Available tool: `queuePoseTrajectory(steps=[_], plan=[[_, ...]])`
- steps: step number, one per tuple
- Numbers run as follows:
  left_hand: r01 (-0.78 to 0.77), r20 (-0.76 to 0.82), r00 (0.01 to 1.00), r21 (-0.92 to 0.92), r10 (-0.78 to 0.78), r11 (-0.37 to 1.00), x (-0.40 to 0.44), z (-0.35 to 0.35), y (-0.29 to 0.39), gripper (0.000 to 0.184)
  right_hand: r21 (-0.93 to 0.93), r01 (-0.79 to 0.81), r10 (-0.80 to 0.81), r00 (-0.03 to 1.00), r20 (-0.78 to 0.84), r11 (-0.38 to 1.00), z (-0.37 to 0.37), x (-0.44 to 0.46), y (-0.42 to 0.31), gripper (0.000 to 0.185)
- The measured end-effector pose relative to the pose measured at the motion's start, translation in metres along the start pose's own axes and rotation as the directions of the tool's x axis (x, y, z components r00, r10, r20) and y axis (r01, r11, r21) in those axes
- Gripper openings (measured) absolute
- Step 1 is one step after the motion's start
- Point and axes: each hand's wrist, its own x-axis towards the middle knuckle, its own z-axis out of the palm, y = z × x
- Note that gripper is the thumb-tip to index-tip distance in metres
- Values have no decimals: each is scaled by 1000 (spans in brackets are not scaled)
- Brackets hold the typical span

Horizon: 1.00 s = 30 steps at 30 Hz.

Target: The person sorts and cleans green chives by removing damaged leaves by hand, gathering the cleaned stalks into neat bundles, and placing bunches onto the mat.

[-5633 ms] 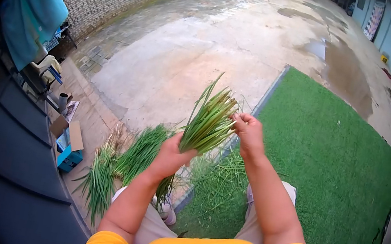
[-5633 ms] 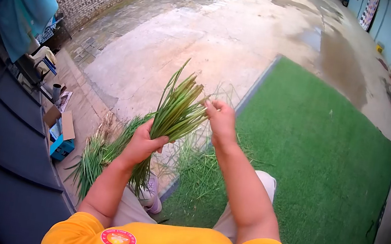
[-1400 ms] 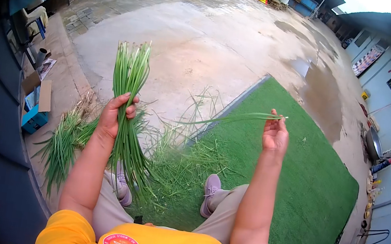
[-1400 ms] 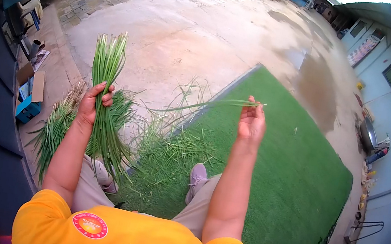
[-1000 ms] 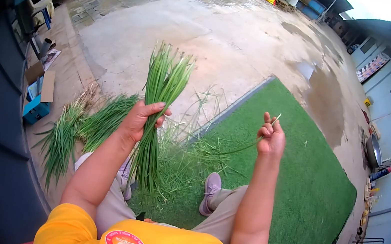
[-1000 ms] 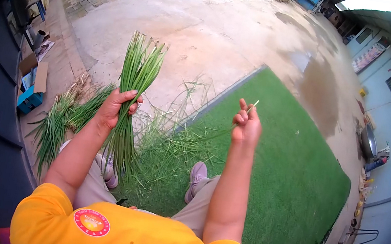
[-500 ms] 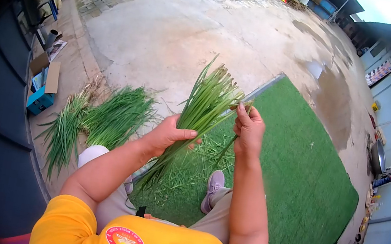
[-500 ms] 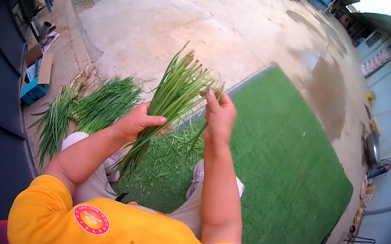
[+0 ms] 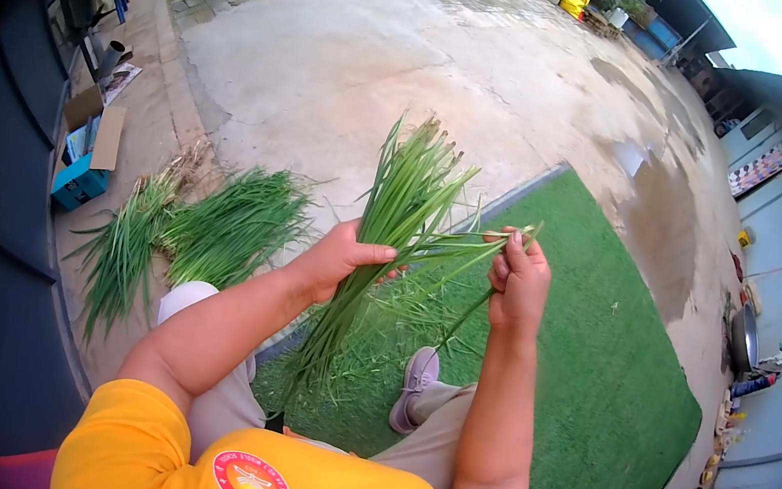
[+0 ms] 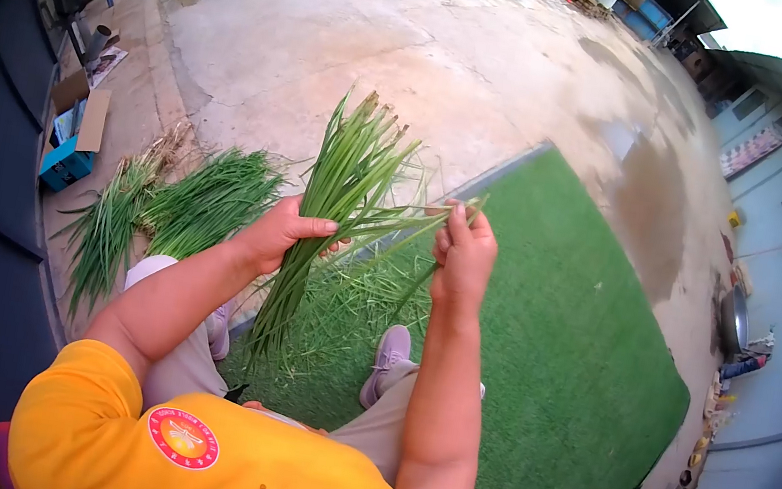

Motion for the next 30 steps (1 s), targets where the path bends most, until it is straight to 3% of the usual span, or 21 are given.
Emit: queuePoseTrajectory(steps=[3,6,11,14,15,19,21,22,25,30], plan=[[56,-25,998,-23,-57,998,2,4,0,31,-77,45,-43,999,27,996,3,-2,-2,12],[94,70,993,12,-95,995,6,-1,-9,28,-122,41,-30,996,88,992,2,-3,-7,15],[27,-129,991,47,-21,999,11,-8,0,24,-289,-8,52,988,146,957,-4,-5,-14,22],[-32,-152,988,63,41,997,10,-8,12,25,-375,-35,89,988,129,926,-1,-9,-14,23],[-43,-134,990,-11,41,999,9,-6,14,27,-381,-33,89,987,132,924,-1,-10,-13,23],[6,-71,997,-79,-12,997,9,-21,8,28,-481,-3,105,977,186,877,-4,-8,-15,23],[9,-227,973,-96,-31,995,10,-25,9,24,-501,6,97,979,180,865,-3,-11,-19,22],[8,-228,973,-96,-30,995,12,-29,11,24,-523,19,86,981,175,852,-3,-11,-21,22],[-108,-294,953,-106,72,989,12,-49,22,16,-584,-6,155,966,205,812,-14,-6,-17,21],[-194,-340,928,-90,153,977,9,-69,38,15,-596,-13,138,977,165,803,-25,-9,-22,18]])
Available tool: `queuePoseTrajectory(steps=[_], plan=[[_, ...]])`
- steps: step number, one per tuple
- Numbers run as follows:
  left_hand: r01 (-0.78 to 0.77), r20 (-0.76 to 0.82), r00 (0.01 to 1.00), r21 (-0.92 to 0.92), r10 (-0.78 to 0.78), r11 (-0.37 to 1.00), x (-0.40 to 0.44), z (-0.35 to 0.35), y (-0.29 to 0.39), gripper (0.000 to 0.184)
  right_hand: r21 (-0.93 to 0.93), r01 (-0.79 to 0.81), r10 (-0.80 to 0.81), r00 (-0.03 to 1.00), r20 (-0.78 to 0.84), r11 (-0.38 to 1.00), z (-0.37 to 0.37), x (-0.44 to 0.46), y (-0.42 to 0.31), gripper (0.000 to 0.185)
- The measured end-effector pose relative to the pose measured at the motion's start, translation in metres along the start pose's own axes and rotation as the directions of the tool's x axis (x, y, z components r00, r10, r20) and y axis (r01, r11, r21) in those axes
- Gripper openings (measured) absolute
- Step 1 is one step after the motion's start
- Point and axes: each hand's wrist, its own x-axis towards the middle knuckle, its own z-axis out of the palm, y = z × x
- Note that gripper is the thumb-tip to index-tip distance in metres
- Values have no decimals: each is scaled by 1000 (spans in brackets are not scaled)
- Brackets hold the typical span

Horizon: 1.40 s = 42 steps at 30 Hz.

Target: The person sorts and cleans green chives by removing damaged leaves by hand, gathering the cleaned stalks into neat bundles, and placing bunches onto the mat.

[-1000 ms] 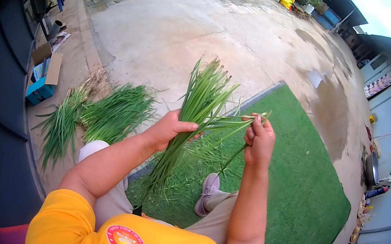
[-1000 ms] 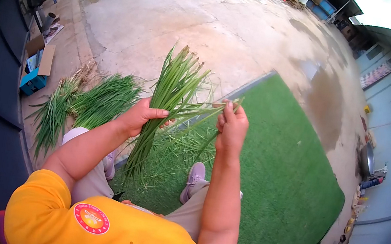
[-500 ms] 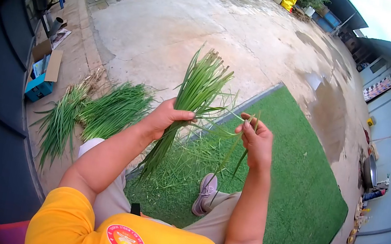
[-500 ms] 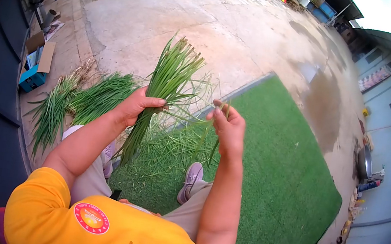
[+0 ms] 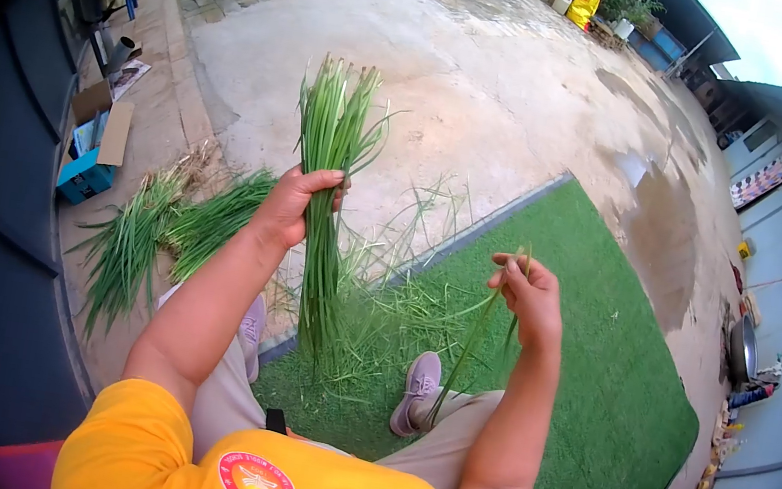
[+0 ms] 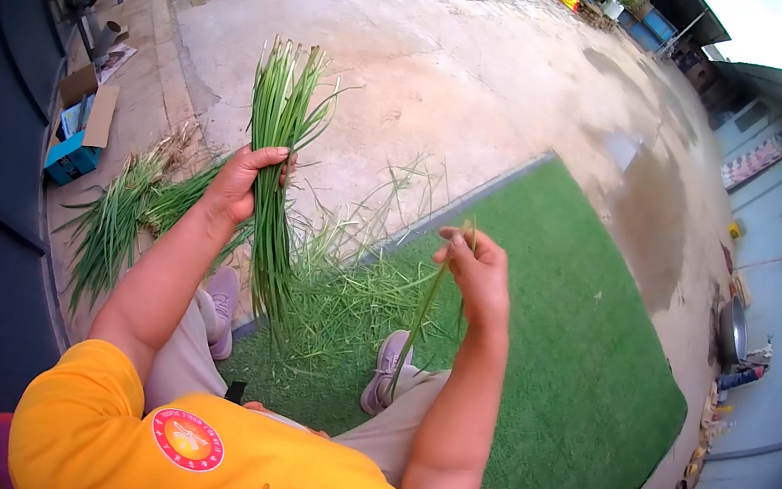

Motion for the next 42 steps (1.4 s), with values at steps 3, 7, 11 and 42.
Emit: queuePoseTrajectory(steps=[3,7,11,42], plan=[[29,51,998,-72,-25,997,-7,-1,4,14,50,164,-160,984,-78,985,0,6,8,19],[76,167,983,-21,-71,997,-18,7,3,15,375,184,-143,980,-136,909,3,11,10,20],[125,202,972,-18,-119,992,-31,24,6,22,547,102,-80,995,-65,831,13,10,1,24],[155,139,974,158,-177,975,-40,66,-46,31,295,48,-41,999,-29,954,94,5,1,24]])
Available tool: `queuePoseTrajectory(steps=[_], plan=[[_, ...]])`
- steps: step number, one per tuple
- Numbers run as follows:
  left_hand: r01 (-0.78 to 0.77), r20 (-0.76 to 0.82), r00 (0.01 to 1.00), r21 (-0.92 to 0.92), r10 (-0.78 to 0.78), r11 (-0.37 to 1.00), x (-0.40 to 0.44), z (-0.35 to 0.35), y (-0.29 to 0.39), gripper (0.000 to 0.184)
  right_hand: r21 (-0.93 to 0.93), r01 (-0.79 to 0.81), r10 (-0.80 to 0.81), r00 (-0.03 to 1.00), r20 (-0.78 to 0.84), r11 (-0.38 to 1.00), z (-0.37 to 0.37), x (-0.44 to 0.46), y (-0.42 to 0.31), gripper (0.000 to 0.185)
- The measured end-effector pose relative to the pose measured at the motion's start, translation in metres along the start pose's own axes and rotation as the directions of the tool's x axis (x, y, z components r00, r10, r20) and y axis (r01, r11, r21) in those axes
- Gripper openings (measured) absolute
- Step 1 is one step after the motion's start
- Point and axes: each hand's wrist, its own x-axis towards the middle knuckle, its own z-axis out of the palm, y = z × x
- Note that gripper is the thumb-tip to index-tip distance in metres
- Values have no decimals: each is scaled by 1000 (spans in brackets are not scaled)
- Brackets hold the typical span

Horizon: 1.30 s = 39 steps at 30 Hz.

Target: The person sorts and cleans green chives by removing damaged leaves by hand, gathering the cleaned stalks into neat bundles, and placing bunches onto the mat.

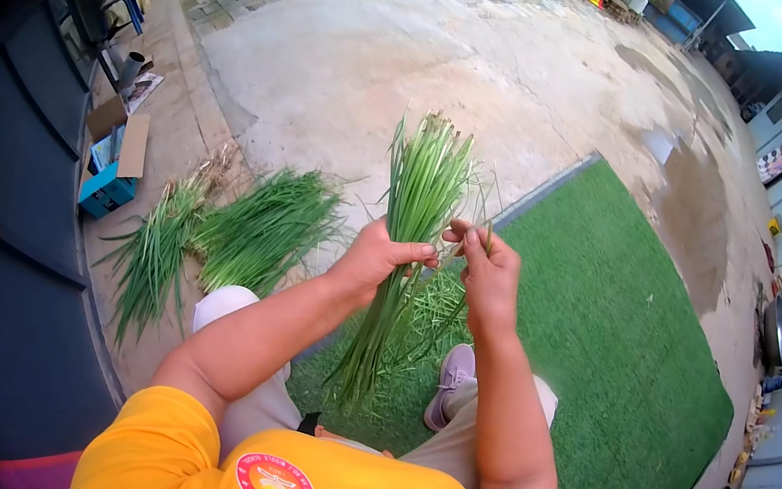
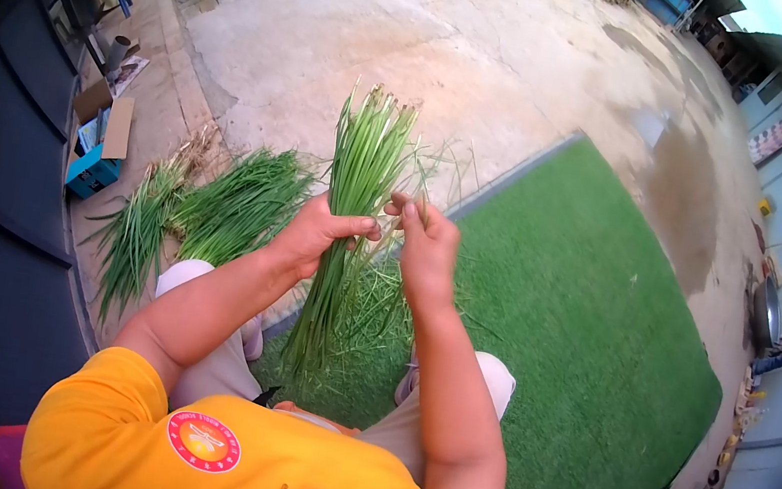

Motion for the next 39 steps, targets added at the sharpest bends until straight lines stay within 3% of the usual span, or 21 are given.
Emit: queuePoseTrajectory(steps=[2,4,7,11,13,16,18,20,21,22,24,25,27,28,30,32,34,38,39], plan=[[-7,-22,1000,11,7,1000,4,-8,2,29,-110,50,-59,995,-80,993,-6,0,-4,23],[-18,-47,999,27,19,999,6,-13,7,27,-106,75,-85,992,-93,991,-22,9,4,23],[-53,-102,993,38,57,998,8,-15,14,23,-405,130,-198,971,-130,905,-45,22,13,28],[-53,-79,995,72,59,996,4,-11,9,23,-368,149,-232,954,-191,918,-29,13,0,22],[-42,-46,998,80,45,996,2,-9,5,26,-148,168,-184,978,-100,975,-11,8,0,22],[-96,-10,995,132,98,987,-5,5,4,29,-45,169,-170,985,-27,985,7,4,1,20],[-111,14,994,153,111,982,-3,3,-2,33,-75,120,-120,993,2,990,5,7,6,16],[-46,-3,999,233,48,971,-4,4,6,32,83,201,-190,974,-126,976,0,17,10,15],[-18,-4,1000,256,19,967,-2,0,8,31,172,133,-101,978,-185,976,-7,16,0,20],[-22,5,1000,274,21,962,-2,1,11,31,186,145,-109,975,-194,972,-18,18,-8,20],[-42,5,999,193,41,980,-5,2,15,23,158,189,-118,919,-377,969,-40,22,-19,22],[-36,36,999,154,31,987,-6,-3,13,22,167,201,-124,915,-385,965,-45,25,-19,22],[-23,100,995,163,6,986,-7,-7,14,22,431,285,-47,873,-485,856,-55,32,-19,23],[-7,157,987,161,-18,987,-8,-7,14,22,432,295,-47,866,-497,852,-58,31,-17,23],[3,170,985,153,-29,988,-10,-3,12,26,522,85,46,971,-233,849,-61,26,-18,24],[1,216,975,214,-48,977,-13,1,12,28,441,40,57,977,-206,896,-53,16,-25,25],[9,223,973,238,-64,971,-14,4,11,29,273,-41,58,997,-51,961,-46,11,-28,26],[16,199,977,264,-70,964,-15,7,10,25,112,24,-21,999,-26,993,-47,13,-16,25],[25,166,984,238,-65,971,-13,6,8,23,120,14,-1,995,-101,993,-46,11,-21,16]])
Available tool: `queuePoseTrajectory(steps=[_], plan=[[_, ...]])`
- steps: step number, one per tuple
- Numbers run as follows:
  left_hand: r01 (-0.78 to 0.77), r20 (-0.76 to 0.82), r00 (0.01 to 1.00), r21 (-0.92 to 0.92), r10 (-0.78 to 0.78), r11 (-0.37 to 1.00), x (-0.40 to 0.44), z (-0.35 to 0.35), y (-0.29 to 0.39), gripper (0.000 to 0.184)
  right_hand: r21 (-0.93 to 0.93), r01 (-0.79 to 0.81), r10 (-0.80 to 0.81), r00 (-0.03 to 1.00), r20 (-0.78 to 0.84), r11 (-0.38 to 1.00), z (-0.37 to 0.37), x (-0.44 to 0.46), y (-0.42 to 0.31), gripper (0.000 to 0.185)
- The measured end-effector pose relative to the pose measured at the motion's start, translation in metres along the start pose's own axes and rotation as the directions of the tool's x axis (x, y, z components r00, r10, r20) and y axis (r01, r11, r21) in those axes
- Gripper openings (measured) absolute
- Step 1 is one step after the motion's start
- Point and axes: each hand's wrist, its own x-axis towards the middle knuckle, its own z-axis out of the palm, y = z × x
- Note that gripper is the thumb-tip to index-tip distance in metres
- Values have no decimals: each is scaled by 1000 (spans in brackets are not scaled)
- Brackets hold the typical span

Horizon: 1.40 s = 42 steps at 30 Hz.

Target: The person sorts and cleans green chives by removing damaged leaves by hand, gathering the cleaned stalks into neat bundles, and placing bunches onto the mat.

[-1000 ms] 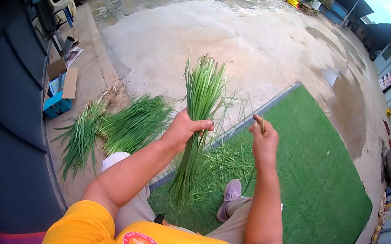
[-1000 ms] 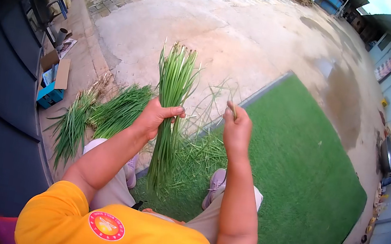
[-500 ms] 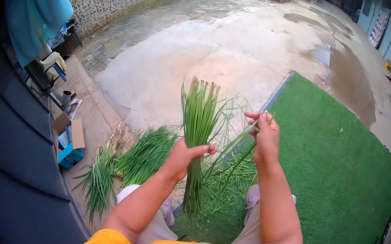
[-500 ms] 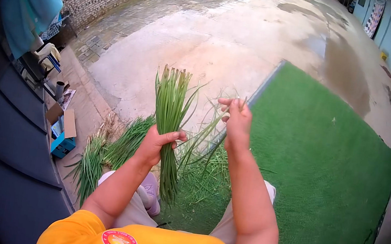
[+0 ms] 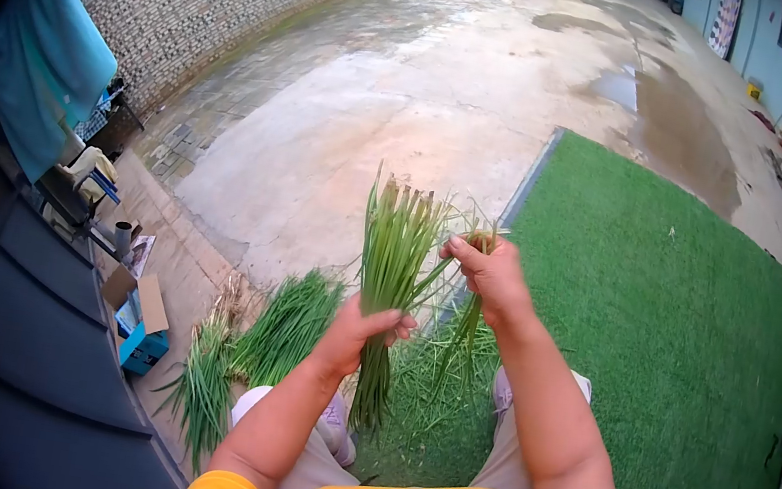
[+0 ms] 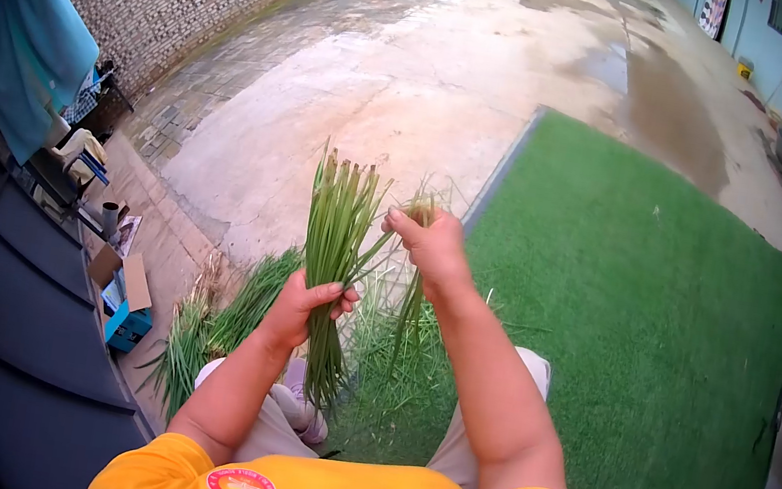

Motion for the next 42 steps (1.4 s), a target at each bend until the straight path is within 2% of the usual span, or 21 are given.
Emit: queuePoseTrajectory(steps=[1,4,9,11,14,15,18,21,23,24,25,27,28,29,31,32,33,34,35,37,42], plan=[[2,0,1000,0,-2,1000,2,-3,-2,23,1,-2,2,1000,-1,1000,-2,0,-1,16],[21,-129,991,-118,-37,993,6,-15,-5,16,317,-10,11,1000,-2,948,-11,1,-2,16],[15,-111,993,-114,-27,993,6,-21,-1,18,413,-32,54,998,-42,910,-8,1,-1,12],[25,-96,995,62,-19,998,2,-19,6,18,452,-40,67,997,-45,891,-11,6,2,11],[25,-105,994,76,-17,997,-4,-22,10,18,457,87,8,979,-203,885,-10,9,-4,11],[26,-111,994,76,-18,997,-6,-26,10,18,458,82,12,980,-198,885,-12,12,-3,11],[44,-138,989,-23,-47,999,-11,-43,8,16,360,159,-63,962,-265,919,-29,20,-4,12],[-24,-202,979,-137,-4,990,-15,-59,13,14,234,247,-154,922,-355,940,-39,22,-12,15],[-117,-260,964,-241,52,963,-19,-70,15,7,-33,157,-157,909,-386,987,-45,24,-15,23],[-137,-272,960,-259,64,956,-20,-76,16,7,-224,28,-103,940,-327,974,-47,24,-15,30],[-145,-279,958,-258,70,955,-22,-79,18,7,-225,33,-105,943,-317,974,-42,25,-9,30],[-162,-277,958,-315,73,935,-25,-83,20,8,-526,54,-124,987,-99,849,-32,27,5,30],[-166,-275,958,-317,77,934,-26,-84,21,8,-619,-20,3,1000,-28,785,-26,25,3,31],[-166,-250,964,-311,87,936,-27,-83,22,8,-623,-18,0,1000,-29,782,-18,26,10,31],[-163,-221,971,-316,94,935,-28,-79,21,9,-294,96,-99,995,6,951,2,26,26,27],[-120,-198,978,-309,60,943,-28,-73,20,10,-302,93,-96,995,3,949,10,20,24,27],[-77,-174,984,-300,24,951,-27,-68,19,11,-122,17,-11,999,51,992,21,9,12,27],[-74,-172,985,-308,21,948,-26,-64,17,11,58,-72,65,991,115,996,28,2,4,27],[-48,-156,988,-271,6,961,-25,-61,15,13,50,-77,71,991,114,996,31,1,3,27],[-26,-149,989,-241,-10,970,-24,-57,11,14,312,-115,39,970,240,943,37,-1,3,25],[23,-139,989,-233,-56,972,-18,-56,8,13,229,-98,59,983,172,969,32,10,14,20]])
